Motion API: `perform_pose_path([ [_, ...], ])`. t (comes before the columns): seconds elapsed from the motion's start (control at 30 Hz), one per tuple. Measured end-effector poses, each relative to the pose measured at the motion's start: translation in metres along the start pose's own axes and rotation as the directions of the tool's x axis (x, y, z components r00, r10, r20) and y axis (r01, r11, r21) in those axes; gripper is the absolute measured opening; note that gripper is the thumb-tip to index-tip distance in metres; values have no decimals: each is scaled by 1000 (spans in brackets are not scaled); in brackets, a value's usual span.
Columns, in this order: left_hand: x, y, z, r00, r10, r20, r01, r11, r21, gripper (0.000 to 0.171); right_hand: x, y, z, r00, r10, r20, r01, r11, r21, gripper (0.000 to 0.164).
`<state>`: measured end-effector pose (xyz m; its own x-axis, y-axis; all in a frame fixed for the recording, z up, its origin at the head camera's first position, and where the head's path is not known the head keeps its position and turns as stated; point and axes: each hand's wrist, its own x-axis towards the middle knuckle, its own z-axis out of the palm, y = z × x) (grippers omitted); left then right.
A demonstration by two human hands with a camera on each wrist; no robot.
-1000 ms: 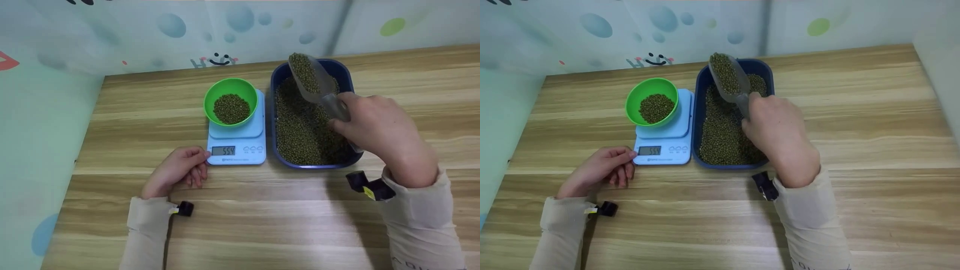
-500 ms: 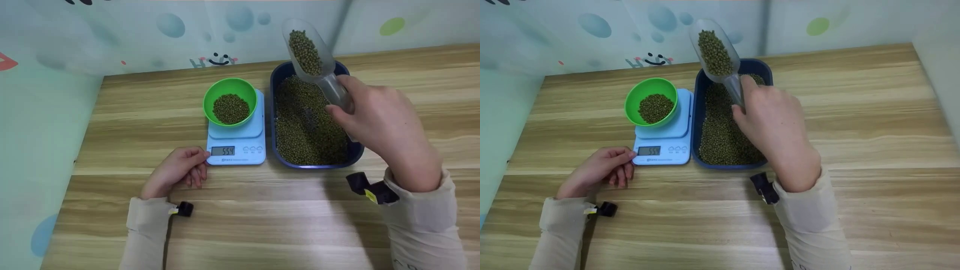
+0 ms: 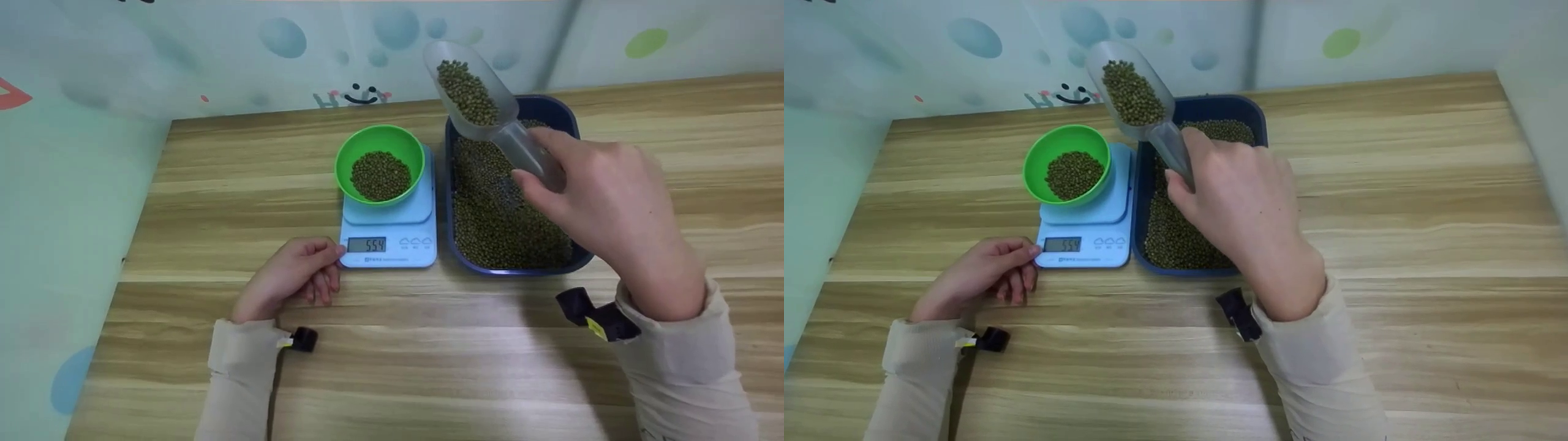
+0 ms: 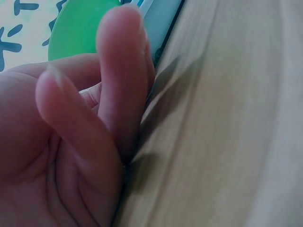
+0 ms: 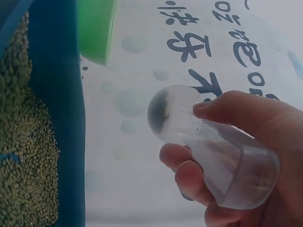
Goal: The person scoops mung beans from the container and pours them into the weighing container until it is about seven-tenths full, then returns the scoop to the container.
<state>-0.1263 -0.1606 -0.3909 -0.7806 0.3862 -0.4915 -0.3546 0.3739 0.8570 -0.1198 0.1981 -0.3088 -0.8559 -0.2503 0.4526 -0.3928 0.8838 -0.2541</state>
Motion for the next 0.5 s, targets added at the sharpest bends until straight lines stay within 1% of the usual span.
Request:
perform_pose_path([
  [0.17, 0, 0, 0, 1000, -2, -5, 2, 1000, 9, 37, 0, -2, 1, 1000, 0, -15, 0, 1000, 4, 33],
  [0.37, 0, -1, 0, 1000, 7, 1, -7, 1000, 12, 37, 0, -3, 5, 999, -23, -35, 24, 999, 41, 36],
  [0.5, 1, -1, 0, 1000, 9, -7, -9, 1000, 15, 37, 0, -3, 7, 998, -29, -56, 32, 997, 68, 36],
])
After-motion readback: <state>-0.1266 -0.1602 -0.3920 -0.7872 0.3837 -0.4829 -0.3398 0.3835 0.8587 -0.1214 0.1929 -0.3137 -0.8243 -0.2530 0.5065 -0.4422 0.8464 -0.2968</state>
